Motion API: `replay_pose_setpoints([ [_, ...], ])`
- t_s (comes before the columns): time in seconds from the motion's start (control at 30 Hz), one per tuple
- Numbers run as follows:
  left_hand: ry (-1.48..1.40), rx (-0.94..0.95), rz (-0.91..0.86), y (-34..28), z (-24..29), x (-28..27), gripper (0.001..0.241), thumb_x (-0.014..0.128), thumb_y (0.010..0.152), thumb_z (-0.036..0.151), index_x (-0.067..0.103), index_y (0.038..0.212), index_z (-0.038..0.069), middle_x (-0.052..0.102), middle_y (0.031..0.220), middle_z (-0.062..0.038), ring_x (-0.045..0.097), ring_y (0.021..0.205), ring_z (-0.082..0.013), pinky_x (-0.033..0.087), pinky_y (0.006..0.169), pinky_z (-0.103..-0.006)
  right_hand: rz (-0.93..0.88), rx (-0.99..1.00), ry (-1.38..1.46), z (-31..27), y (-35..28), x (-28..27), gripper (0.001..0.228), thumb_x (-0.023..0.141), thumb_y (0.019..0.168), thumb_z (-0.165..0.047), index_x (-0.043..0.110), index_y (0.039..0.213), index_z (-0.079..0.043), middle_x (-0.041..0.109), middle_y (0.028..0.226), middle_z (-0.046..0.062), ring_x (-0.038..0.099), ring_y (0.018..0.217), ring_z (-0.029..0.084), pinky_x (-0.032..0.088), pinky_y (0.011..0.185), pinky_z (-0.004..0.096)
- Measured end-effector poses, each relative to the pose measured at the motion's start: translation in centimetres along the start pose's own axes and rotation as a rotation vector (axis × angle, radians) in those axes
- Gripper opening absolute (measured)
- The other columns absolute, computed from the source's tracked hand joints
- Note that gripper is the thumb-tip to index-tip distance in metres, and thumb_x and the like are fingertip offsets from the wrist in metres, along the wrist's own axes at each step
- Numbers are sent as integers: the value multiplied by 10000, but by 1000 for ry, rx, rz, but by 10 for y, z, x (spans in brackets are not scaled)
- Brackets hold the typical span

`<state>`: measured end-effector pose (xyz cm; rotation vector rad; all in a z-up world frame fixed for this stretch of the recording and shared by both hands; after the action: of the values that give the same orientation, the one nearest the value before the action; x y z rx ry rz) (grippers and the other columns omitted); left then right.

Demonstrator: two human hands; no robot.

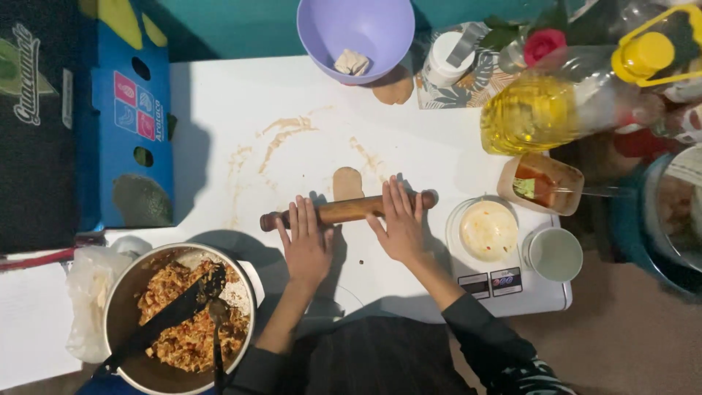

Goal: Rolling out dough and filling empanadas with a meat mixture.

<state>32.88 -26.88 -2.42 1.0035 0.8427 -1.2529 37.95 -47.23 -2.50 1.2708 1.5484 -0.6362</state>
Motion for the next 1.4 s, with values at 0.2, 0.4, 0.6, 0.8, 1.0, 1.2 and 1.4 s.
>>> replay_pose_setpoints([
  [0.2, -610, 404, -483, -52, 151, -82, 259, 682, 855, 297, 683, 994, 77, 738, 1035, -130, 708, 945, -344, 547, 877, -462, 413, 618, 715, 117, 96, 10, 468, 567, 1042, -377, 613, 1345, -23, 666, 1307, 183, 629, 1194, 318, 457, 1047, 388],
  [0.4, -634, 582, -468, -50, 203, -119, 381, 695, 808, 404, 682, 957, 53, 722, 941, -158, 707, 821, -352, 564, 704, -471, 374, 1008, 1114, 223, 133, 76, 346, 663, 1021, -360, 604, 1124, -35, 748, 944, 144, 580, 668, 185, 412, 589, 360],
  [0.6, -760, 709, -470, -81, 204, -113, 304, 659, 869, 338, 584, 734, 77, 629, 704, -114, 650, 676, -341, 491, 613, -476, 173, 887, 913, 182, 125, 41, 247, 654, 978, -323, 715, 989, -83, 783, 881, 68, 704, 665, 103, 531, 595, 236],
  [0.8, -944, 798, -530, -109, 192, -143, 335, 634, 888, 321, 532, 682, 77, 574, 629, -103, 619, 598, -320, 458, 560, -439, -73, 790, 1554, 187, 157, 82, 96, 747, 954, -151, 737, 1027, -89, 686, 852, 5, 662, 768, 104, 496, 647, 234],
  [1.0, -688, 762, -627, -90, 164, -141, 207, 665, 887, 325, 703, 857, 124, 665, 708, -113, 662, 656, -343, 515, 650, -489, -331, -76, 477, 41, 148, 99, 280, 741, 812, -126, 731, 1090, -97, 698, 1031, 100, 662, 969, 278, 534, 851, 374],
  [1.2, 50, 152, -202, -20, 24, 16, 481, 679, 861, 256, 620, 1264, -1, 549, 1449, -232, 589, 1214, -348, 397, 1082, -479, -273, -66, -19, -24, 119, 59, 246, 782, 775, -184, 703, 1005, -145, 623, 1094, 123, 582, 1076, 377, 484, 912, 471],
  [1.4, 236, 75, 131, 17, -17, 68, 657, 636, 841, 165, 491, 1477, 89, 520, 1403, -97, 488, 1374, -326, 194, 1170, -646, -331, -186, 238, -9, 108, 46, 142, 755, 832, -150, 690, 951, -109, 704, 932, 100, 673, 929, 329, 536, 800, 443],
])
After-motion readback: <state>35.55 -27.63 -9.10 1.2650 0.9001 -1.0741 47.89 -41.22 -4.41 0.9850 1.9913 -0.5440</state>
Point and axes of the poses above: each hand's wrist, its own y-axis towards the middle knuckle, its own x-axis out of the palm, z = x × y, the point moved 5 cm from there along y, towards the middle knuckle
